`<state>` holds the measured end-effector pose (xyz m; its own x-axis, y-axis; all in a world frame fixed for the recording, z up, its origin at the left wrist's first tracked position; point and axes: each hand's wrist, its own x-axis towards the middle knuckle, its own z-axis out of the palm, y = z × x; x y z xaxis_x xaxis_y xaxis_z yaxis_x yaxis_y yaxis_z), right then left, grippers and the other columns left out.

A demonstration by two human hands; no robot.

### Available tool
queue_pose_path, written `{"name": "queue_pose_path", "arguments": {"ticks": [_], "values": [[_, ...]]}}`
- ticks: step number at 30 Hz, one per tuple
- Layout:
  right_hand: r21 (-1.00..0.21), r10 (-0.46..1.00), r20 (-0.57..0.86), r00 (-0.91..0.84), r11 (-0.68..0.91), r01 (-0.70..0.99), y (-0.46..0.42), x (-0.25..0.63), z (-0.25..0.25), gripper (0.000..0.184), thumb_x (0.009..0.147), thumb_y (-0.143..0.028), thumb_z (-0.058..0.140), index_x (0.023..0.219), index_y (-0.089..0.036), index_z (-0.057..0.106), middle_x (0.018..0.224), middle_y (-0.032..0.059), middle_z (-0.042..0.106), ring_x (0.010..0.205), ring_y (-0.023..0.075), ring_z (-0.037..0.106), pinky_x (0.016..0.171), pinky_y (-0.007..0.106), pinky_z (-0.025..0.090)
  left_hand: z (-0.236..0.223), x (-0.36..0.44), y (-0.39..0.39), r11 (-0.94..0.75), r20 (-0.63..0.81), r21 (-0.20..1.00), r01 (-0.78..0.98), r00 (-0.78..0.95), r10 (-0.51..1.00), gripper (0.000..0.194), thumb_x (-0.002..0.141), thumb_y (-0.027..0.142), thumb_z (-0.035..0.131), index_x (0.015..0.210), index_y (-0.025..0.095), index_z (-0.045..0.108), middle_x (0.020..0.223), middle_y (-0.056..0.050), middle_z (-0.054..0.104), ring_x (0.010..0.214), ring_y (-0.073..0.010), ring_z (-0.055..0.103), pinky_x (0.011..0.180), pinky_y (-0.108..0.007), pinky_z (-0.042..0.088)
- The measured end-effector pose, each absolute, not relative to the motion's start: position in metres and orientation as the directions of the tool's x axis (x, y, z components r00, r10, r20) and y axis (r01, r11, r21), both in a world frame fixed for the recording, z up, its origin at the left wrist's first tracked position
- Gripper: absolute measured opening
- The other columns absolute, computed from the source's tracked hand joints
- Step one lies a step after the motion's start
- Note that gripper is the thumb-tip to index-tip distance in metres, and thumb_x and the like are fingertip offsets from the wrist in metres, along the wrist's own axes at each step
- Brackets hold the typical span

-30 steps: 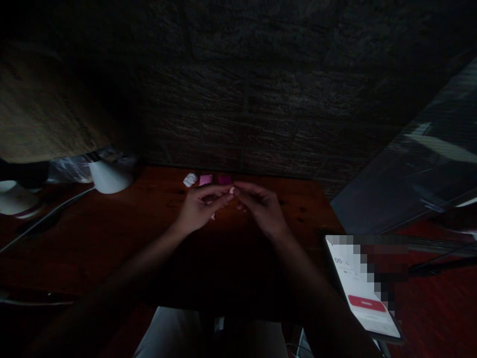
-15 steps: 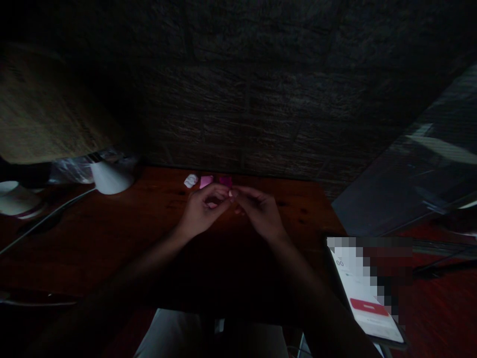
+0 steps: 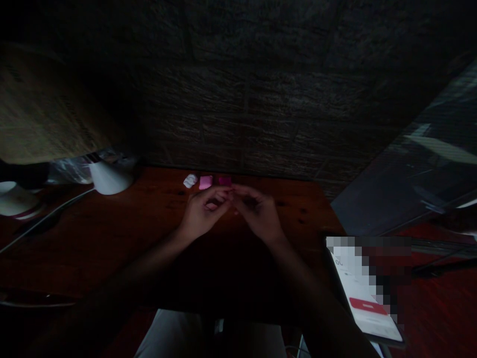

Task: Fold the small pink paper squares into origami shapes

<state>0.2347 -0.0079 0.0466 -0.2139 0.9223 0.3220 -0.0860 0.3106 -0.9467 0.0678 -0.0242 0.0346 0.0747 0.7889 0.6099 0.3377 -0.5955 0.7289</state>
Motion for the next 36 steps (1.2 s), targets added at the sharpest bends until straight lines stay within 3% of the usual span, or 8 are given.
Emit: {"name": "queue_pose_path", "arguments": {"ticks": [5,10,20,26,30,36], "values": [[-0.949,0.899,0.317,-0.302,0.303,-0.093,-0.007,0.239,0.049,0.037,0.077,-0.04,0.085,0.112,-0.029,0.079,0.106,0.0039,0.081,0.071,0.0172,0.073,0.061,0.032,0.062,0.035,0.066,-0.022,-0.605,0.619,0.743,0.288,0.051,0.784,0.018,0.088,0.019,0.071,0.105,0.017,0.075,0.085,-0.005,0.079,0.072,-0.0142,0.072,0.058,-0.021,0.053],[-0.938,0.881,0.346,-0.323,0.324,-0.122,-0.004,0.243,0.047,0.036,0.08,-0.04,0.082,0.115,-0.028,0.077,0.109,0.0048,0.081,0.063,0.0141,0.07,0.059,0.031,0.06,0.035,0.065,-0.02,-0.619,0.621,0.757,0.21,0.063,0.781,0.021,0.087,0.018,0.071,0.108,0.017,0.075,0.088,-0.005,0.081,0.073,-0.0131,0.074,0.062,-0.02,0.056],[-0.943,0.902,0.325,-0.283,0.287,-0.167,-0.001,0.243,0.049,0.027,0.079,-0.036,0.084,0.104,-0.028,0.08,0.098,0.0021,0.082,0.058,0.0116,0.065,0.057,0.029,0.055,0.036,0.064,-0.019,-0.575,0.566,0.807,0.131,0.105,0.818,0.028,0.088,0.023,0.072,0.115,0.016,0.076,0.095,-0.009,0.081,0.077,-0.0153,0.075,0.062,-0.022,0.058],[-0.958,0.939,0.259,-0.225,0.22,-0.182,-0.005,0.241,0.055,0.026,0.073,-0.04,0.088,0.094,-0.027,0.081,0.088,0.0002,0.08,0.058,0.0111,0.063,0.055,0.026,0.05,0.044,0.061,-0.017,-0.481,0.477,0.877,-0.001,0.133,0.869,0.03,0.091,0.036,0.072,0.111,0.014,0.077,0.091,-0.009,0.08,0.069,-0.015,0.074,0.059,-0.024,0.059],[-0.974,0.959,0.145,-0.242,0.095,-0.207,-0.003,0.241,0.053,0.031,0.071,-0.052,0.087,0.085,-0.025,0.082,0.079,0.0011,0.078,0.06,0.0113,0.064,0.057,0.024,0.047,0.045,0.059,-0.015,-0.424,0.431,0.902,-0.083,0.13,0.893,0.031,0.09,0.04,0.074,0.108,0.015,0.076,0.088,-0.007,0.079,0.067,-0.0136,0.072,0.06,-0.024,0.059],[-0.95,0.895,-0.062,-0.442,-0.188,-0.248,0.0,0.241,0.05,0.045,0.07,-0.065,0.084,0.082,-0.021,0.082,0.084,0.0056,0.079,0.065,0.0117,0.063,0.059,0.024,0.046,0.049,0.059,-0.017,-0.407,0.417,0.909,-0.093,0.174,0.892,0.03,0.089,0.041,0.075,0.104,0.015,0.076,0.073,-0.002,0.074,0.061,-0.0119,0.068,0.058,-0.023,0.056]]}}
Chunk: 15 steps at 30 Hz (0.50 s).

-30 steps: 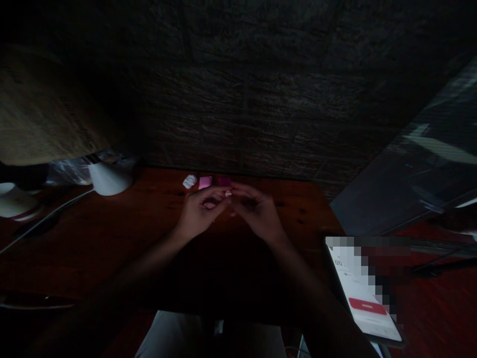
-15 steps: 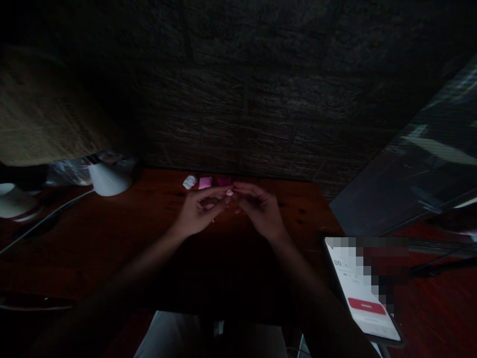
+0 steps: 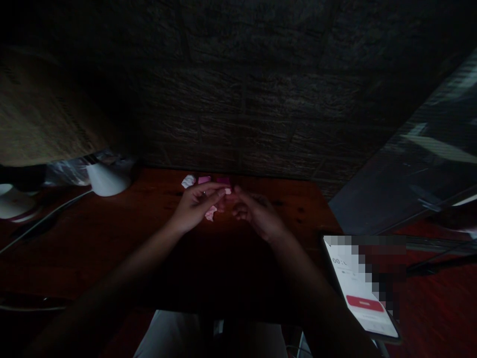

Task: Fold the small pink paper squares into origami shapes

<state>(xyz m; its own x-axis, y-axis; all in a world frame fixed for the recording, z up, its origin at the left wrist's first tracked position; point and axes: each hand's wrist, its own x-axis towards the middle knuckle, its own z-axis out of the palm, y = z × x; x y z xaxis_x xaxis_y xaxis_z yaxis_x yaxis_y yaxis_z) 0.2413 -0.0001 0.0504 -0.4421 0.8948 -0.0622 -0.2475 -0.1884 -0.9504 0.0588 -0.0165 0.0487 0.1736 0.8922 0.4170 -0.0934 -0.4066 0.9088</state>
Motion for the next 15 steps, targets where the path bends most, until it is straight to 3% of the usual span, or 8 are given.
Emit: {"name": "queue_pose_path", "arguments": {"ticks": [6,15], "values": [[-0.896,0.874,-0.117,-0.472,-0.298,-0.328,0.0008,0.2413,0.0466,0.039,0.067,-0.059,0.089,0.077,-0.022,0.08,0.079,-0.0005,0.076,0.062,0.0081,0.06,0.06,0.022,0.045,0.055,0.0613,-0.0213,-0.391,0.389,0.92,-0.031,0.2,0.899,0.031,0.087,0.042,0.076,0.102,0.015,0.075,0.062,0.001,0.068,0.053,-0.0107,0.063,0.05,-0.021,0.049],[-0.896,0.856,-0.102,-0.507,-0.3,-0.326,0.0009,0.2423,0.0425,0.038,0.069,-0.056,0.089,0.084,-0.022,0.08,0.083,0.0002,0.076,0.07,0.0095,0.063,0.064,0.021,0.048,0.0519,0.0647,-0.023,-0.477,0.465,0.878,0.039,0.166,0.87,0.027,0.088,0.041,0.075,0.098,0.015,0.075,0.062,0.001,0.068,0.051,-0.0102,0.062,0.048,-0.02,0.047]]}}
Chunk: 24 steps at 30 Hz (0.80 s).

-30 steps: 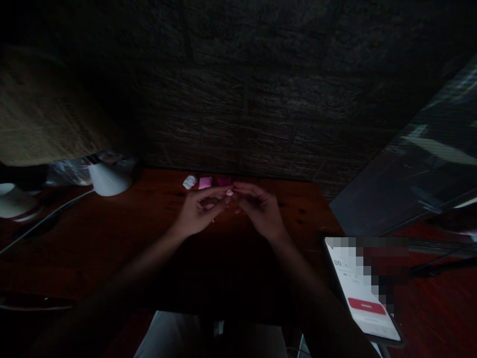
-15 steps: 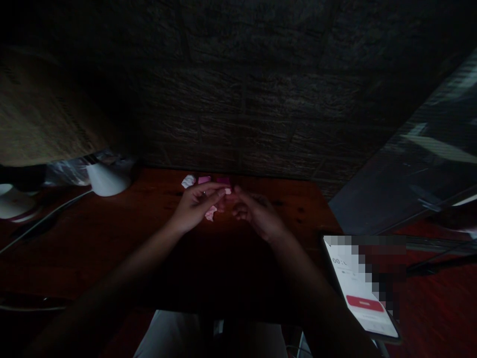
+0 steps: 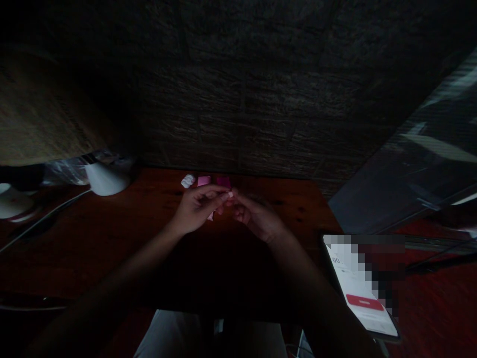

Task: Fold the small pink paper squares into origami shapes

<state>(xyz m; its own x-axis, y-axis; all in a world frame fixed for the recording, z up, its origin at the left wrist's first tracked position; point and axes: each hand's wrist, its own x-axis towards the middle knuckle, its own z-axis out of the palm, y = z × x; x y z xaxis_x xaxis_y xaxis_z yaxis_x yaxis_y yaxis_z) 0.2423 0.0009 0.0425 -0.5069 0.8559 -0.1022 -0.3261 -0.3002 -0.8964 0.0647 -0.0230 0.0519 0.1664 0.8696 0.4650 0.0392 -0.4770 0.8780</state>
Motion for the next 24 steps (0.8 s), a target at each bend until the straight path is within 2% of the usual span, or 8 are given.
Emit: {"name": "queue_pose_path", "arguments": {"ticks": [6,11,18,24], "values": [[-0.874,0.86,-0.11,-0.498,-0.322,-0.363,-0.0006,0.2412,0.0423,0.035,0.066,-0.052,0.092,0.085,-0.024,0.081,0.084,-0.0001,0.077,0.07,0.0104,0.063,0.064,0.022,0.049,0.0494,0.0662,-0.0229,-0.512,0.503,0.858,0.049,0.13,0.855,0.026,0.091,0.04,0.073,0.099,0.016,0.075,0.065,0.0,0.07,0.052,-0.0094,0.062,0.048,-0.02,0.048],[-0.863,0.873,-0.115,-0.474,-0.324,-0.389,-0.0013,0.2391,0.044,0.032,0.064,-0.047,0.094,0.082,-0.025,0.08,0.083,-0.0002,0.077,0.066,0.0103,0.061,0.062,0.023,0.048,0.047,0.066,-0.0225,-0.507,0.499,0.861,0.042,0.124,0.858,0.025,0.09,0.036,0.074,0.106,0.018,0.075,0.079,-0.003,0.076,0.059,-0.0108,0.066,0.053,-0.021,0.052],[-0.876,0.897,-0.136,-0.421,-0.307,-0.372,-0.0025,0.2363,0.049,0.036,0.061,-0.054,0.094,0.076,-0.024,0.08,0.074,-0.0021,0.075,0.059,0.0069,0.057,0.056,0.02,0.043,0.0449,0.0636,-0.0169,-0.507,0.504,0.862,0.021,0.083,0.86,0.021,0.085,0.036,0.079,0.095,0.017,0.079,0.078,-0.003,0.077,0.059,-0.0104,0.064,0.055,-0.021,0.052],[-0.864,0.892,-0.133,-0.431,-0.318,-0.39,-0.0019,0.2383,0.0471,0.033,0.06,-0.045,0.096,0.079,-0.024,0.08,0.075,-0.0027,0.074,0.061,0.0072,0.058,0.059,0.021,0.045,0.047,0.0626,-0.0174,-0.608,0.601,0.791,0.067,0.099,0.793,0.014,0.086,0.028,0.078,0.096,0.017,0.079,0.088,-0.005,0.075,0.07,-0.0117,0.068,0.059,-0.021,0.053]]}}
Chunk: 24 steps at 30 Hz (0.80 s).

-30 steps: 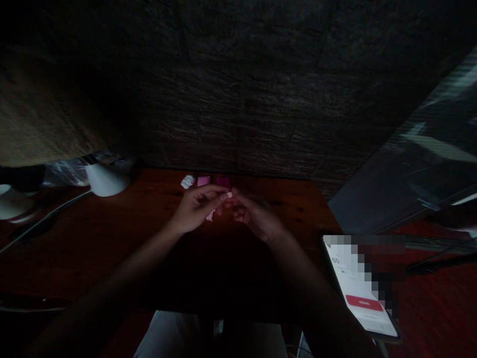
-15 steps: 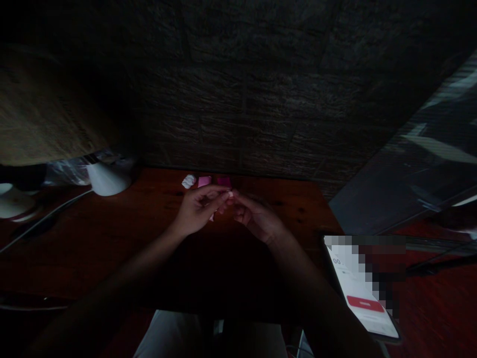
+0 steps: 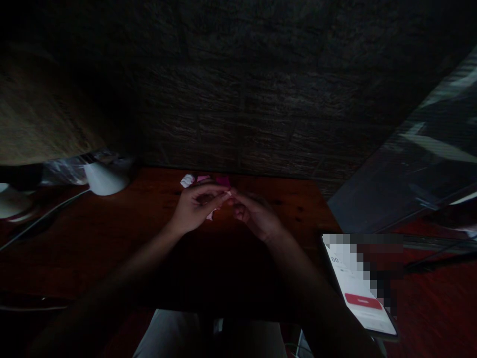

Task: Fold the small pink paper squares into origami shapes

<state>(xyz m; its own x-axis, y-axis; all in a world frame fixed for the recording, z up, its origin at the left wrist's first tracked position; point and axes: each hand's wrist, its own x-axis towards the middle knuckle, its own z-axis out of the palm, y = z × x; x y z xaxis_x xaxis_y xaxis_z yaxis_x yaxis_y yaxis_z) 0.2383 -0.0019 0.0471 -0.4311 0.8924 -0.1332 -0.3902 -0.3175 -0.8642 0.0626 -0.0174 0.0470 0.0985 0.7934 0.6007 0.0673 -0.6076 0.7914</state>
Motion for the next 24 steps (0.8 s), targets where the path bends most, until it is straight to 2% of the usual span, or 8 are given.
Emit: {"name": "queue_pose_path", "arguments": {"ticks": [8,16,21,24], "values": [[-0.823,0.866,-0.199,-0.458,-0.402,-0.402,-0.003,0.2351,0.0458,0.03,0.06,-0.038,0.096,0.08,-0.024,0.079,0.075,-0.0021,0.074,0.061,0.0084,0.058,0.057,0.02,0.045,0.0518,0.0565,-0.0174,-0.695,0.678,0.707,0.13,0.156,0.718,0.014,0.085,0.022,0.079,0.098,0.019,0.08,0.097,-0.007,0.075,0.085,-0.0135,0.071,0.069,-0.021,0.055],[-0.831,0.856,-0.217,-0.469,-0.414,-0.371,-0.0028,0.2338,0.044,0.025,0.069,-0.04,0.091,0.08,-0.023,0.076,0.073,-0.002,0.072,0.063,0.0098,0.058,0.059,0.022,0.045,0.0515,0.053,-0.018,-0.693,0.663,0.7,0.171,0.205,0.72,0.016,0.087,0.028,0.078,0.1,0.019,0.08,0.095,-0.006,0.074,0.08,-0.0141,0.069,0.064,-0.022,0.055],[-0.825,0.848,-0.2,-0.491,-0.416,-0.383,-0.0034,0.2333,0.0452,0.037,0.06,-0.048,0.095,0.079,-0.022,0.076,0.073,-0.0029,0.071,0.061,0.0085,0.057,0.057,0.021,0.043,0.0517,0.0541,-0.0187,-0.677,0.656,0.714,0.178,0.169,0.736,0.015,0.089,0.029,0.076,0.099,0.018,0.079,0.089,-0.005,0.072,0.076,-0.0129,0.069,0.062,-0.021,0.054],[-0.829,0.851,-0.174,-0.495,-0.398,-0.393,-0.0035,0.2332,0.0446,0.036,0.06,-0.046,0.096,0.08,-0.023,0.077,0.074,-0.003,0.072,0.06,0.0082,0.056,0.057,0.021,0.044,0.0525,0.0541,-0.0186,-0.673,0.656,0.715,0.19,0.149,0.74,0.014,0.089,0.03,0.077,0.097,0.019,0.078,0.091,-0.005,0.073,0.079,-0.0136,0.07,0.066,-0.022,0.056]]}}
